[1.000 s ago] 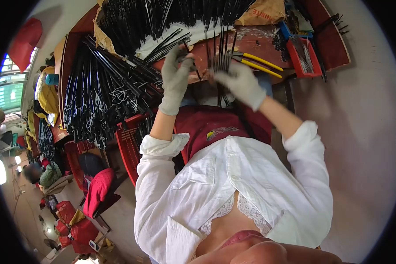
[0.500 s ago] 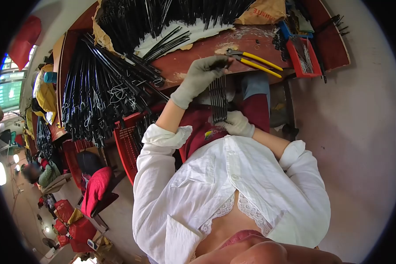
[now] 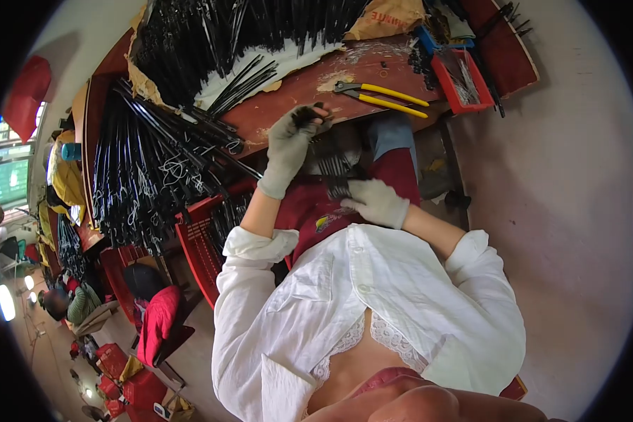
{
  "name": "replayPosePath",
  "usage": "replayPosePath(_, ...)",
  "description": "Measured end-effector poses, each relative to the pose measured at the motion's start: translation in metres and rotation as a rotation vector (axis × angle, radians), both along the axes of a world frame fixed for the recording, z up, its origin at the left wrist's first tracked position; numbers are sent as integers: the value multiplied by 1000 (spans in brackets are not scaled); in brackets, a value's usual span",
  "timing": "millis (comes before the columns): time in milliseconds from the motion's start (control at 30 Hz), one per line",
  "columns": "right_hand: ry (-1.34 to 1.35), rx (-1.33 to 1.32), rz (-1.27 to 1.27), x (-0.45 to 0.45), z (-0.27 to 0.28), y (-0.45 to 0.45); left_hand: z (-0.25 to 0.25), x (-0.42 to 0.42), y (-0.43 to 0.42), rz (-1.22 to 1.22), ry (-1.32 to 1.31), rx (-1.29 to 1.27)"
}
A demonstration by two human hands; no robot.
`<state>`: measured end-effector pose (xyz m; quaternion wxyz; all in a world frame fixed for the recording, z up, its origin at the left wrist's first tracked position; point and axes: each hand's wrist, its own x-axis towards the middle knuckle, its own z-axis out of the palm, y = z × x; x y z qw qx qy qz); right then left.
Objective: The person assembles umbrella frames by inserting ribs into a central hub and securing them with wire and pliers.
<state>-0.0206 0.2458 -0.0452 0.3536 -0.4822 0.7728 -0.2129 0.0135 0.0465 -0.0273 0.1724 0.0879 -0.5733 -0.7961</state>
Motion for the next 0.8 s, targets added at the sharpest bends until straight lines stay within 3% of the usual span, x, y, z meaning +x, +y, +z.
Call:
replayPosePath(33,160,-244,-61,-10,2,3,5,0,2,37,12,15)
replayPosePath(100,193,-376,-83,-62,25,-2,2,2,-3,-2,-9,-35)
replayPosePath(167,352,-524,-358,-118,35,11,0,1,-7,-38,31,-77)
replayPosePath(200,342,-518,-539,-147,44,20,3,1,-6,-55,44,-69)
replayPosePath(267,745,-213,-720,-204,39,42,10,1,-8,-69,61,16)
replayPosePath(300,799,-58,-718,-228,34,54,3,0,-11,-66,34,28)
replayPosePath(400,862,61,-607,-260,21,68,15,-6,-7,29,-28,54)
replayPosePath(567,916,26,-493,-263,23,69,28,-11,-7,30,-35,64)
replayPosePath(633,867,39,-564,-255,31,69,25,-12,-12,37,-79,91)
replayPosePath(733,904,-176,-598,-222,44,51,28,-16,-11,61,-44,73)
replayPosePath(800,642,-781,-600,-187,53,25,28,-17,-9,61,-52,104)
